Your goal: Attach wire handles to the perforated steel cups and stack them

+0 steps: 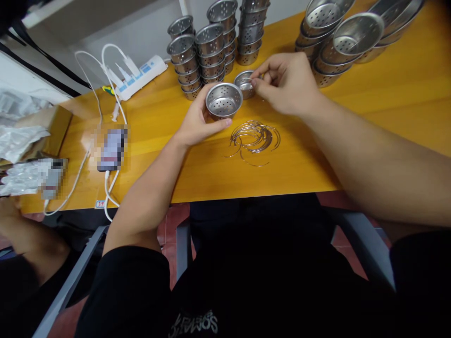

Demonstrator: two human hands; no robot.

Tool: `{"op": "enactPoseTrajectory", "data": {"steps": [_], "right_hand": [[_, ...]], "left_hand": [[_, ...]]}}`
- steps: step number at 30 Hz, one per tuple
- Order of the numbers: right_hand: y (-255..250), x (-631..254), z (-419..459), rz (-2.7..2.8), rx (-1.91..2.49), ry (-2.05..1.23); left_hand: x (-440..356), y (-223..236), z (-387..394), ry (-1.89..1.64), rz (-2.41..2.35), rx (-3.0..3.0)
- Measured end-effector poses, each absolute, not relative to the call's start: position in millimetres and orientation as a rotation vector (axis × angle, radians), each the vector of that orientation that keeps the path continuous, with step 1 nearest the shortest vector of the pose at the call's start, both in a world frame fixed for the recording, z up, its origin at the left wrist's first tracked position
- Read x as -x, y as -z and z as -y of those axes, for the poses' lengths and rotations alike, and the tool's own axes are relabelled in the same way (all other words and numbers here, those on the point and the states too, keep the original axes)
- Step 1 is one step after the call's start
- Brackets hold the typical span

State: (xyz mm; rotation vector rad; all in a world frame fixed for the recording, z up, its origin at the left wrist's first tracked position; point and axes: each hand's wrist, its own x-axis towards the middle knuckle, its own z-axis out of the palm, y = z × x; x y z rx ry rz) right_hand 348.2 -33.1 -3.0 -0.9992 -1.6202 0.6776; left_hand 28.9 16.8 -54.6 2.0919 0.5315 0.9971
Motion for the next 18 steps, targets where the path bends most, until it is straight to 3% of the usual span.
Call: {"op": "enactPoseTrajectory", "data": {"steps": [18], "right_hand": [[-22, -323, 69, 1.628, 0.923, -0.591]], "left_hand": [[-35, 49, -17, -1.155, -0.373, -2.262]]}}
